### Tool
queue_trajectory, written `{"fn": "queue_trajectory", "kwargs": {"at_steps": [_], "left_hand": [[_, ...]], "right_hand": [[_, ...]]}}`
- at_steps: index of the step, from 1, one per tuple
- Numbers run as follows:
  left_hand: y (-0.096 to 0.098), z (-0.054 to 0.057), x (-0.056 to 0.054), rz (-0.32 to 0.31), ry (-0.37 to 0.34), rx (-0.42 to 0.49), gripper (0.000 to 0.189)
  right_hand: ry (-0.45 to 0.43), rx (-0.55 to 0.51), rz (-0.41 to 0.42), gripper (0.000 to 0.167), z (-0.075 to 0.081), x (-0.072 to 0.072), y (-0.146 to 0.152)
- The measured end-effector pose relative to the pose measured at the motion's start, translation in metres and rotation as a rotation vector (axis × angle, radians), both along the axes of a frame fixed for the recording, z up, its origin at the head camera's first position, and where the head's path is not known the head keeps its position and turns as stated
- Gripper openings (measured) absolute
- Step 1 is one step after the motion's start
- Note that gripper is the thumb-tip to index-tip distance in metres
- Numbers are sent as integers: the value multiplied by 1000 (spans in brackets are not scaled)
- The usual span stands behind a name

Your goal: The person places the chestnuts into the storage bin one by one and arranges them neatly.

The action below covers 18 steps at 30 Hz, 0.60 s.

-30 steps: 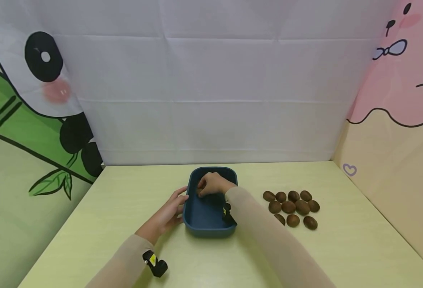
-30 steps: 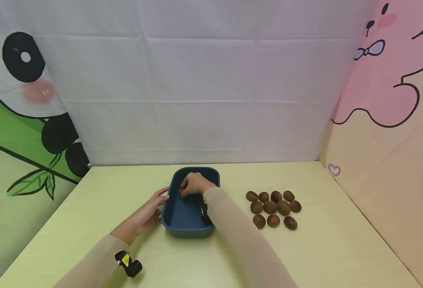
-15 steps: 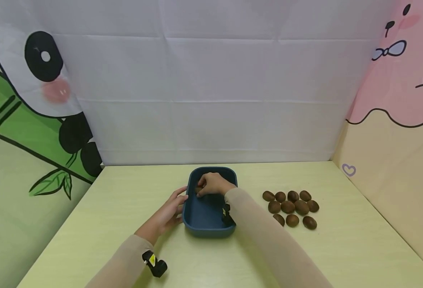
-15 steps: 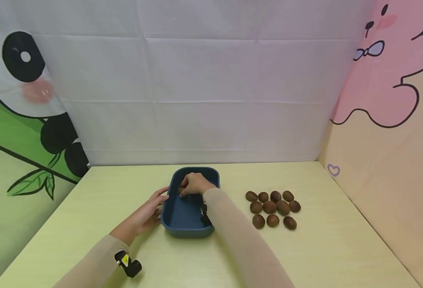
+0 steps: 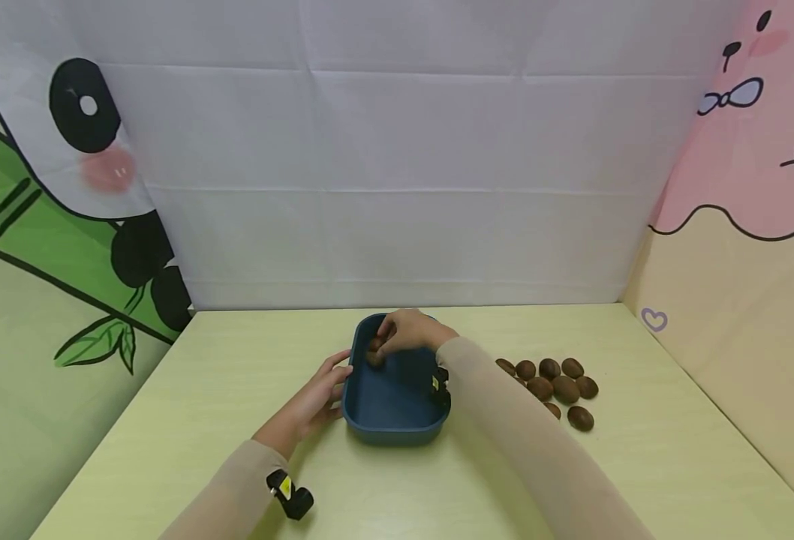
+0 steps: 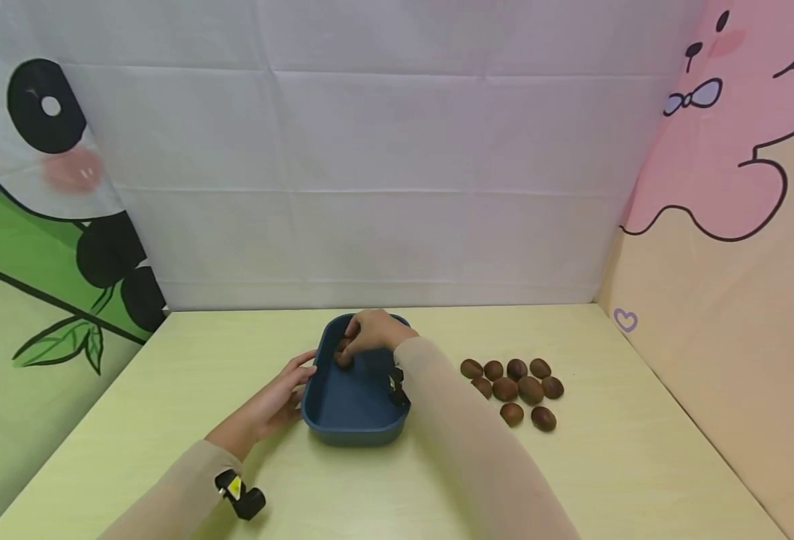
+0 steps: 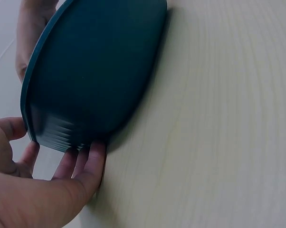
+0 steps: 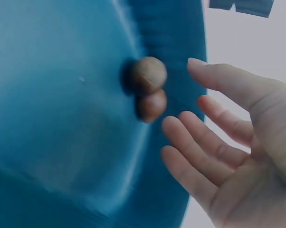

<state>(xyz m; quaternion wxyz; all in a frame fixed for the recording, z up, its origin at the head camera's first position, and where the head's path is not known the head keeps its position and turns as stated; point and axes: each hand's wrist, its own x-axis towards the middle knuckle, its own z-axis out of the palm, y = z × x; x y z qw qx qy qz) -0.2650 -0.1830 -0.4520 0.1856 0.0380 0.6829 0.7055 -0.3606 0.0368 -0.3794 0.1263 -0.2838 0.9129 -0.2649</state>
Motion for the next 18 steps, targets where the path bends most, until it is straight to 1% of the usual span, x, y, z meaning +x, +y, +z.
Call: {"fn": "queue_trajectory", "kwargs": {"at_steps": [2,6,8,9,14,18], "left_hand": [[0,-2,-2,2,-7,0,63],[-2,-4,-4,4,-22,7,65],[-2,-3,-3,0,-6,8,67],[-2,-3,-2,-1,-9,8,67],[-1,1,2,-4,2,-2,64],[2,4,5,19,-12,10,60]], "right_hand": [[7,2,17,41,7,1,6],[14,16,24,42,20,4,21],[10,23,25,43,25,6,29],[5,23,25,44,28,8,34],[-5,6,21,46,34,13,59],[-3,-11,1,45,36,16,84]]}}
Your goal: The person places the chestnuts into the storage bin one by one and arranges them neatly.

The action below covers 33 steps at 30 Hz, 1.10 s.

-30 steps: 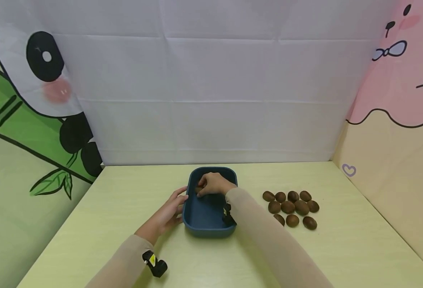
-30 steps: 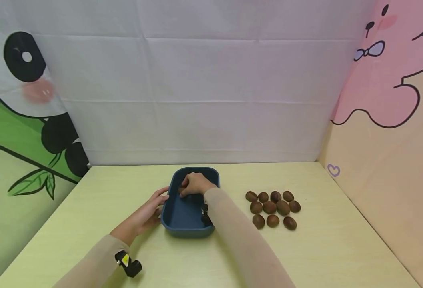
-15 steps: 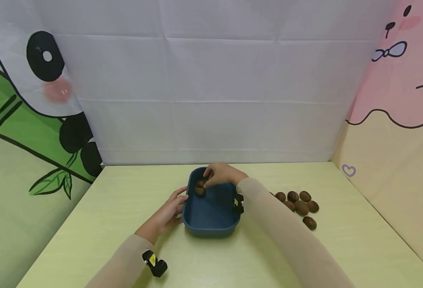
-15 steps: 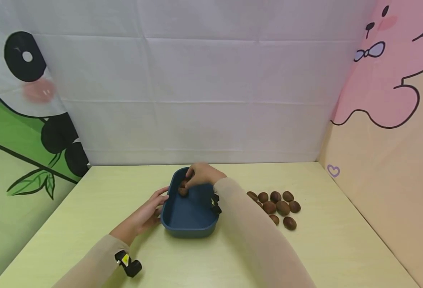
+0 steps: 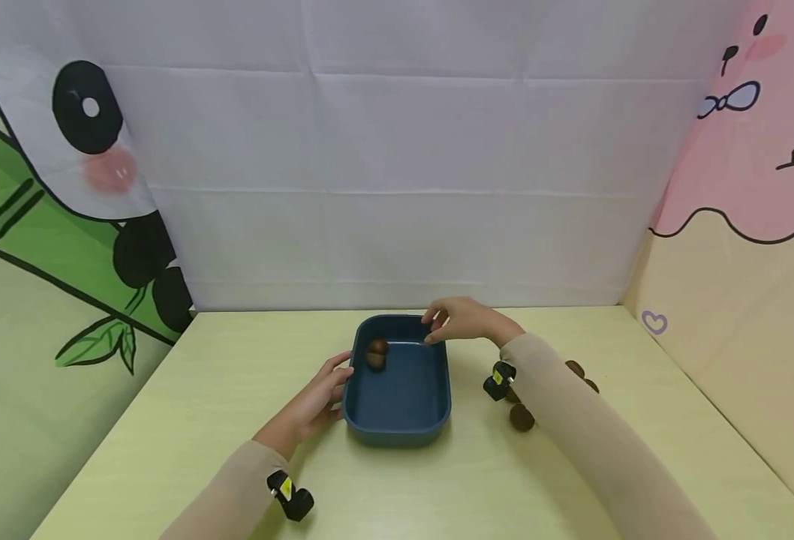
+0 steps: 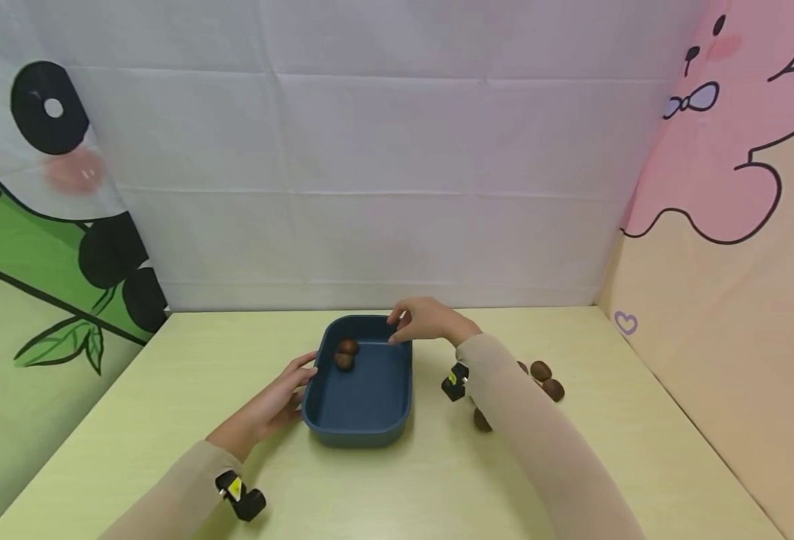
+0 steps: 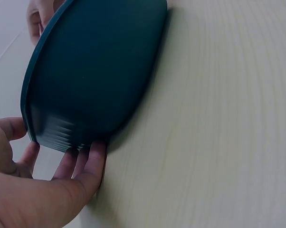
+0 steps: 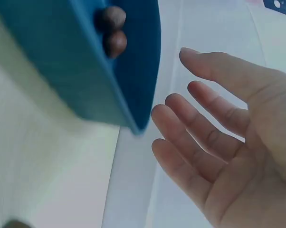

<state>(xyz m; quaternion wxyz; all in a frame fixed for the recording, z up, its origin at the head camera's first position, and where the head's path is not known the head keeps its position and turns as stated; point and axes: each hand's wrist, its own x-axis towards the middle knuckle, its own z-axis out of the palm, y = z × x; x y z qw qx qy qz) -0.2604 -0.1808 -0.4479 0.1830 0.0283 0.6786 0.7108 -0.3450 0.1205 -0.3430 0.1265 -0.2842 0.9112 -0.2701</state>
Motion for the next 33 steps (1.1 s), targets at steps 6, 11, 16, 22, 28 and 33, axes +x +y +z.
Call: {"fn": "queue_trajectory", "kwargs": {"at_steps": [6,11,16,22,28,33], "left_hand": [[2,2,3,26,-9,10,57],[2,2,2,22,-16,19,57],[1,2,2,17,-13,25,59],[-1,2,2,-5,-15,40,62],[0,2,2,-2,-21,46,61],[-1,1,2,-3,-19,48,62]], "right_hand": [[-18,-33,-40,39,-6,3,41],[-18,-32,-75,34,-22,4,75],[-50,-19,-141,35,-43,8,101],[-85,-36,-168,35,-67,15,119],[-66,-36,-178,31,-81,18,123],[-77,-45,-209,30,-84,18,123]]}}
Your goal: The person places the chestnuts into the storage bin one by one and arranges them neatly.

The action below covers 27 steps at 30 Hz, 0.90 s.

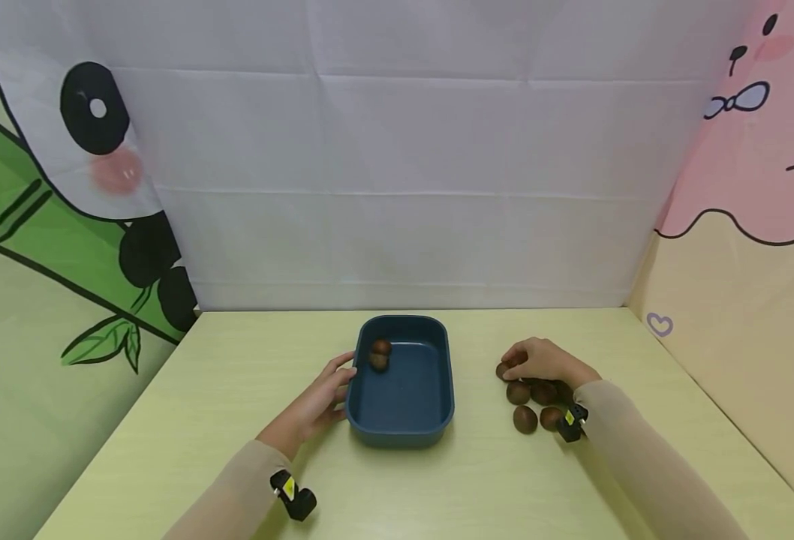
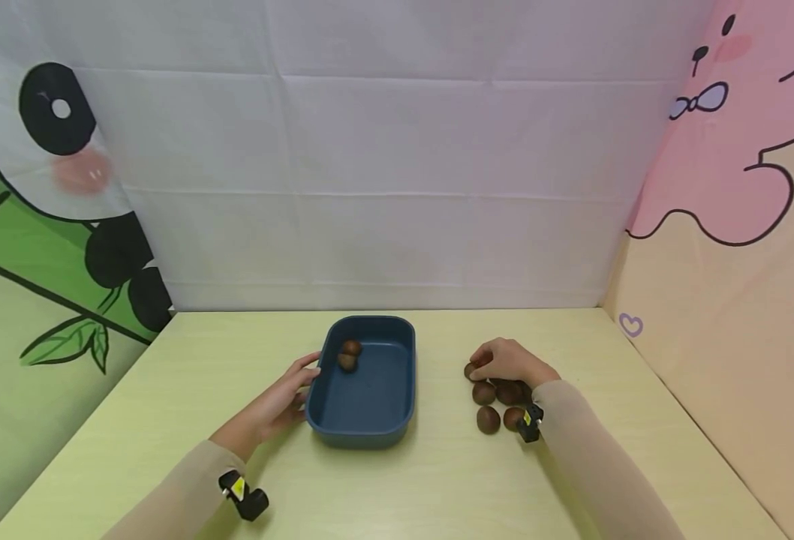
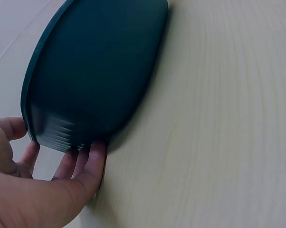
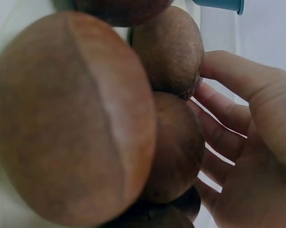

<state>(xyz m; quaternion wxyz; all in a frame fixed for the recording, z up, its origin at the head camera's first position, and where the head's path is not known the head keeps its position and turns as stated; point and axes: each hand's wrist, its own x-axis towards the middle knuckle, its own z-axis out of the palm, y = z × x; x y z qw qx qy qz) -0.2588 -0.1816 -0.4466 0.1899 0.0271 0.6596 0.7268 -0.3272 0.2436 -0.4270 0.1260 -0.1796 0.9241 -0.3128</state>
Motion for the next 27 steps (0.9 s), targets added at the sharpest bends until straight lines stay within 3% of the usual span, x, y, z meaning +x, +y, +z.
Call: {"fn": "queue_trajectory", "kwargs": {"at_steps": [16,27], "left_hand": [[1,-1,-2,16,-3,-21,59],[0,-2,-2,15,6,-37,59]], "right_hand": [[-23,-15,-14,32,5,0,-4],[36,44,56,35,30,-10,-18]]}}
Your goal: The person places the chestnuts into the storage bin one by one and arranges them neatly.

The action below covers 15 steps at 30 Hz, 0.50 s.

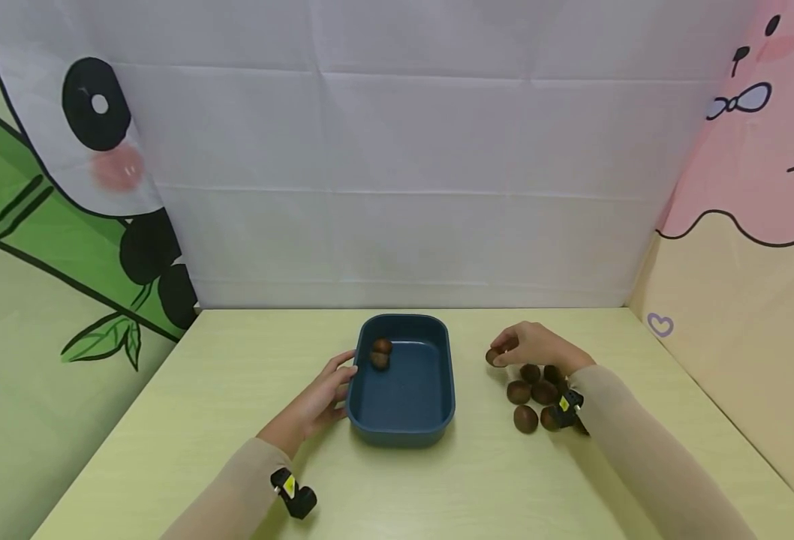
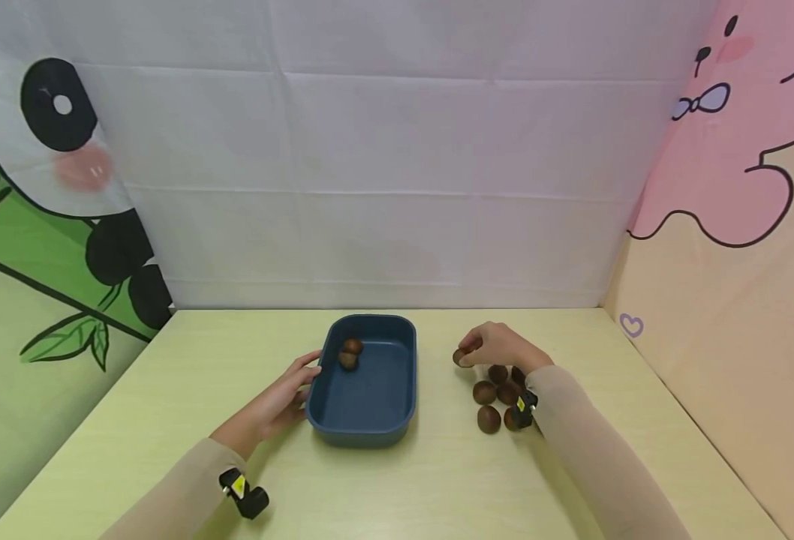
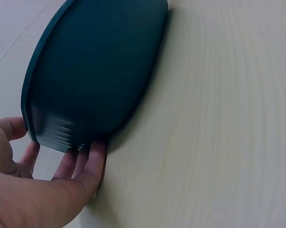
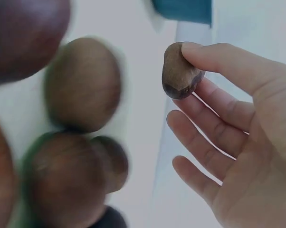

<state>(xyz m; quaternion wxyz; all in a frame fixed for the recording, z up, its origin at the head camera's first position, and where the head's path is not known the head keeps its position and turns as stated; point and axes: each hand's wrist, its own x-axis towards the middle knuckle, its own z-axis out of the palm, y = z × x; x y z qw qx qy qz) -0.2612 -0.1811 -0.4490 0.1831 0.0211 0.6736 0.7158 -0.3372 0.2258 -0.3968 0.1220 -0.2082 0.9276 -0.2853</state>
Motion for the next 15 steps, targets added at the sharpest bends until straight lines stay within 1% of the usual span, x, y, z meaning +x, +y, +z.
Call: {"fn": "queue_trajectory", "kwargs": {"at_steps": [3,7,10,15], "left_hand": [[0,1,1,-11,7,5,60],[1,2,2,-15,12,3,60],[1,3,2,-5,6,13,59],[1,3,2,-8,-1,29,60]], "right_hand": [[16,-11,29,33,14,0,-9],[32,-29,99,31,31,0,-26],[40,-34,161,32,42,-1,-42],[20,-21,232,33,57,-8,-76]]}}
